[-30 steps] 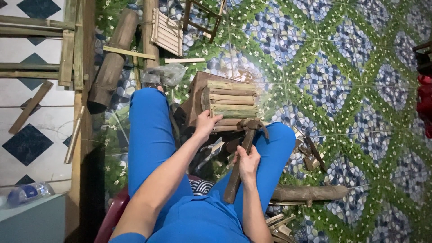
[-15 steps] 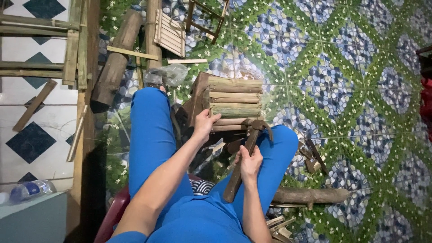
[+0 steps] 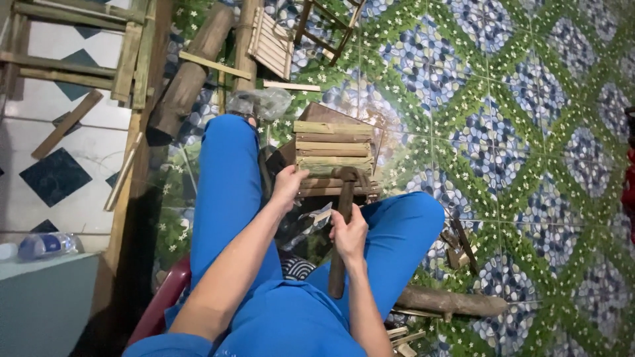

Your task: The person sits on the floor and uses a hammer to drive nails into a small bamboo crate held between their legs. They repeatedly strike the same side of the crate to secure the slats together.

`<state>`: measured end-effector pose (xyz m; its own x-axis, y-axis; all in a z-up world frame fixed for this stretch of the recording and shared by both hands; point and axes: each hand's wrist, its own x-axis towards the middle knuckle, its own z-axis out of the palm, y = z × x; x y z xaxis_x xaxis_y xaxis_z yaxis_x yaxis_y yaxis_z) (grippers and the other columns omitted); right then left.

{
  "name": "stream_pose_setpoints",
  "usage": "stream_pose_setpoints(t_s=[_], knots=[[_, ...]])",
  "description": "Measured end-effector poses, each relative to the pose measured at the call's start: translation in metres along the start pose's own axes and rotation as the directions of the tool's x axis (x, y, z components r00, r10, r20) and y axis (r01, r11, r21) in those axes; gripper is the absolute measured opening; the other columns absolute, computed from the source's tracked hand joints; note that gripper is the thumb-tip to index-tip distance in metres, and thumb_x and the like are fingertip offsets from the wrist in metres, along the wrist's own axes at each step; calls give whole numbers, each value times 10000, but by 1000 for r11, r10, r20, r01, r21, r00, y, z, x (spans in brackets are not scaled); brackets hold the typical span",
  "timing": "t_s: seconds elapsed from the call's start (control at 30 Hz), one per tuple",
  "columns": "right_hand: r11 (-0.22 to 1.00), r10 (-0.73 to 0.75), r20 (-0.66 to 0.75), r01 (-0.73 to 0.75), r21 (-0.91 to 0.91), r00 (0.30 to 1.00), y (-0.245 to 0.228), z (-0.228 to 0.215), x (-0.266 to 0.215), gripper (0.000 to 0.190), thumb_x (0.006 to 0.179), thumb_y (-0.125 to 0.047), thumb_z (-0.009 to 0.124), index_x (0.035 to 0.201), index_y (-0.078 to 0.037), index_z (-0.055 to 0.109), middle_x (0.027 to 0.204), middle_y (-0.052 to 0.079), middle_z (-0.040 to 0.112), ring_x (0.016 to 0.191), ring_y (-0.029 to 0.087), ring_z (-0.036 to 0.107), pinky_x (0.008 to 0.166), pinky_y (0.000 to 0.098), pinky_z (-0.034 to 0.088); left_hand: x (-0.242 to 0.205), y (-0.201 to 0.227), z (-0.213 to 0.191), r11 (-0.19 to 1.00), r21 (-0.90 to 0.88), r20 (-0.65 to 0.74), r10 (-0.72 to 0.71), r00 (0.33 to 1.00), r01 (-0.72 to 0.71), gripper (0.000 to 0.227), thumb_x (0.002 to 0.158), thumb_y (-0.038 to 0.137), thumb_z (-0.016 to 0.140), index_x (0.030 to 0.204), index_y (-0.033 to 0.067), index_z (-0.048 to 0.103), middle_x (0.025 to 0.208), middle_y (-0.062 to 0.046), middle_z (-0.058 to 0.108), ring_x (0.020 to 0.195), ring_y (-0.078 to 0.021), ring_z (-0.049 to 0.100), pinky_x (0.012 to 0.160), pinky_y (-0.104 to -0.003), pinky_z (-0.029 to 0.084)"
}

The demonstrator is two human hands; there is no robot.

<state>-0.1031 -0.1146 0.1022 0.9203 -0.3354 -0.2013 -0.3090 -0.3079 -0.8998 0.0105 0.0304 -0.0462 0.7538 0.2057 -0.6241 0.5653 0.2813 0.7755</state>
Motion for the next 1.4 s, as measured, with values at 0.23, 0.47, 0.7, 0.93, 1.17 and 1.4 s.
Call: stream_pose_setpoints(t_s=[0.23, 0.47, 0.7, 0.93, 1.17, 1.4], knots=[[967, -109, 120, 133, -217, 987, -20, 18, -10, 228, 914, -78, 711, 1136, -29, 693, 511, 145, 653, 443, 236, 665, 416, 377, 516, 0, -2, 2, 984, -178, -63, -41, 997, 29, 434, 883, 358, 708, 1159, 29, 767, 1216, -200, 719, 1189, -321, 616, 986, -510, 453], [912, -91, 272, 190, -364, 958, -25, 24, -13, 433, 990, -141, 646, 1356, 71, 551, 1047, 361, 702, 1004, 491, 715, 761, 601, 615, 45, -54, -1, 987, 21, -65, 162, 985, -161, 354, 947, 387, 696, 1073, 76, 808, 1118, -120, 770, 1132, -293, 676, 964, -419, 501], [907, -132, 211, 204, -369, 968, -26, 24, -14, 464, 979, -157, 671, 1372, 54, 542, 1051, 371, 697, 1007, 505, 705, 718, 620, 606, 74, -85, 4, 984, 95, -73, 156, 985, -149, 384, 947, 419, 699, 1100, 84, 808, 1148, -138, 766, 1174, -342, 669, 958, -454, 514], [906, 35, 234, 68, -417, 972, -8, 28, -4, 506, 960, -214, 684, 1393, 15, 558, 1080, 345, 707, 1057, 481, 702, 804, 602, 598, -2, -5, -4, 991, 130, -81, 20, 997, -9, 357, 944, 427, 685, 1119, 140, 806, 1186, -71, 765, 1211, -309, 664, 980, -412, 514], [936, -66, 107, 98, -338, 992, 1, 13, 9, 384, 893, -198, 750, 1258, -111, 669, 946, 291, 744, 951, 477, 730, 703, 578, 584, 18, -21, -3, 998, 34, -55, -46, 997, 48, 542, 861, 468, 803, 1210, 58, 744, 1278, -173, 707, 1291, -365, 601, 1041, -494, 464], [911, 2, -128, -55, -409, 992, 15, -11, 33, 314, 928, -180, 711, 1211, -68, 638, 876, 303, 734, 832, 452, 745, 648, 547, 593, -13, 12, 1, 998, -23, -122, -57, 991, 55, 535, 812, 430, 848, 1195, 70, 754, 1321, -180, 685, 1352, -378, 546, 1085, -489, 410]])
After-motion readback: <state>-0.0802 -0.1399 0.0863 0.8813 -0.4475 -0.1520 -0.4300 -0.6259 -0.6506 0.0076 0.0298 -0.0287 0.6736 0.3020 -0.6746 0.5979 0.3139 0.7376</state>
